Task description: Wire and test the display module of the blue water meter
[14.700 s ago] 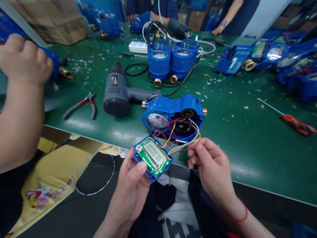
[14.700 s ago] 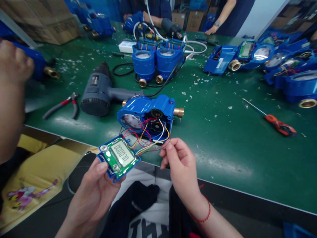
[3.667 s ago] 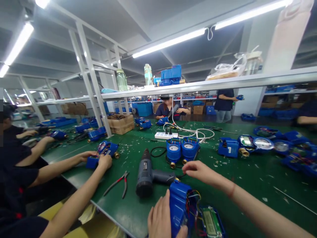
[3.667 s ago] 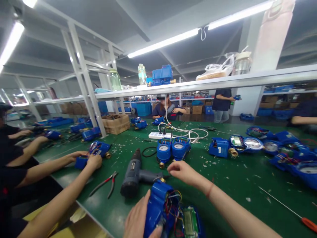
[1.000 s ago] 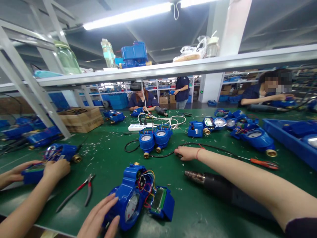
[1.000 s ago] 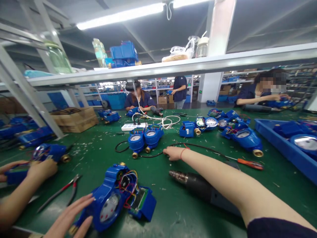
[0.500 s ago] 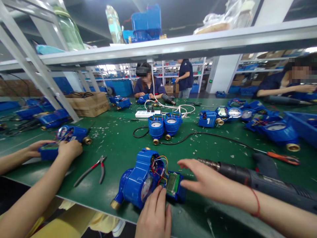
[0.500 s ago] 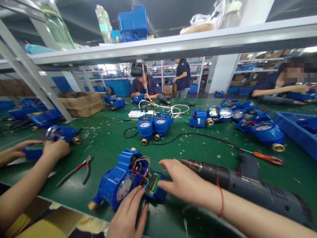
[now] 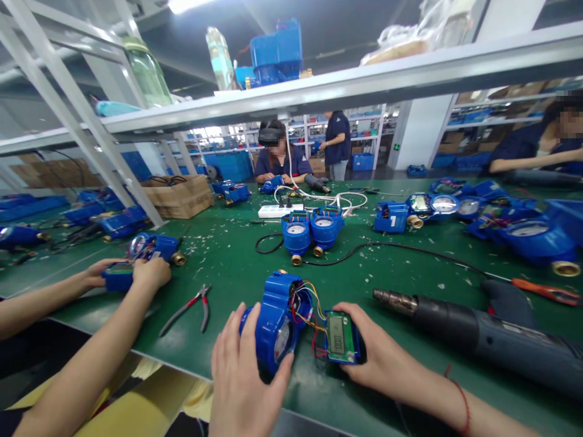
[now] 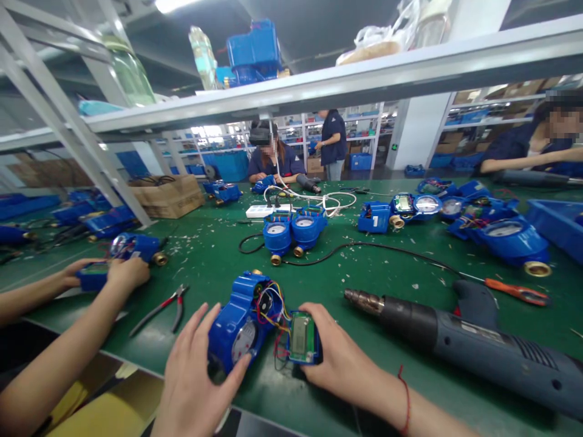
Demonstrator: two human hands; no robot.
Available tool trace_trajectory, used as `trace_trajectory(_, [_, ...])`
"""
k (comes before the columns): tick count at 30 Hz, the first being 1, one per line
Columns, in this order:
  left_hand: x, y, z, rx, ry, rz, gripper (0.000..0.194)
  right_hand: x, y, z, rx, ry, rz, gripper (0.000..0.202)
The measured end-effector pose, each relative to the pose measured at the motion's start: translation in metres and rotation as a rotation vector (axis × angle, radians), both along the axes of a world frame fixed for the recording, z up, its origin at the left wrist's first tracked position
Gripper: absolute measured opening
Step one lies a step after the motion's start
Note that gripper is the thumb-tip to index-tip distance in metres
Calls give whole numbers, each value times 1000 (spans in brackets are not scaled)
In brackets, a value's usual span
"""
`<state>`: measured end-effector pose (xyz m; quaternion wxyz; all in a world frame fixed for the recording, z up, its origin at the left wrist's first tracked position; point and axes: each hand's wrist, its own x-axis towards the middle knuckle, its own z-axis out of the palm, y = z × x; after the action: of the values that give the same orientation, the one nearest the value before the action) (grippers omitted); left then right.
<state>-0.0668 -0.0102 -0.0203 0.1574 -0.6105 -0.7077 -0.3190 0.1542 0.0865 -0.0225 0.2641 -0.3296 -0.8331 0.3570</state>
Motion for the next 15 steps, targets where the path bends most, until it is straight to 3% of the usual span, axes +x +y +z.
trace_trajectory(3, [-11, 15, 7, -212, -154, -55, 76, 5, -2, 0, 69, 17, 35, 66])
trace_trajectory(8, [-19, 14, 14, -239, -207, -133, 62, 8, -4, 0, 37, 93, -59, 65])
trace_trajectory(11, [-28, 9, 18, -267, -221, -209, 64, 8, -4, 5, -153, 140, -88, 68])
trace_trajectory(15, [-46, 9, 27, -394, -303, -325, 76, 8, -3, 14, -506, 286, 31, 71])
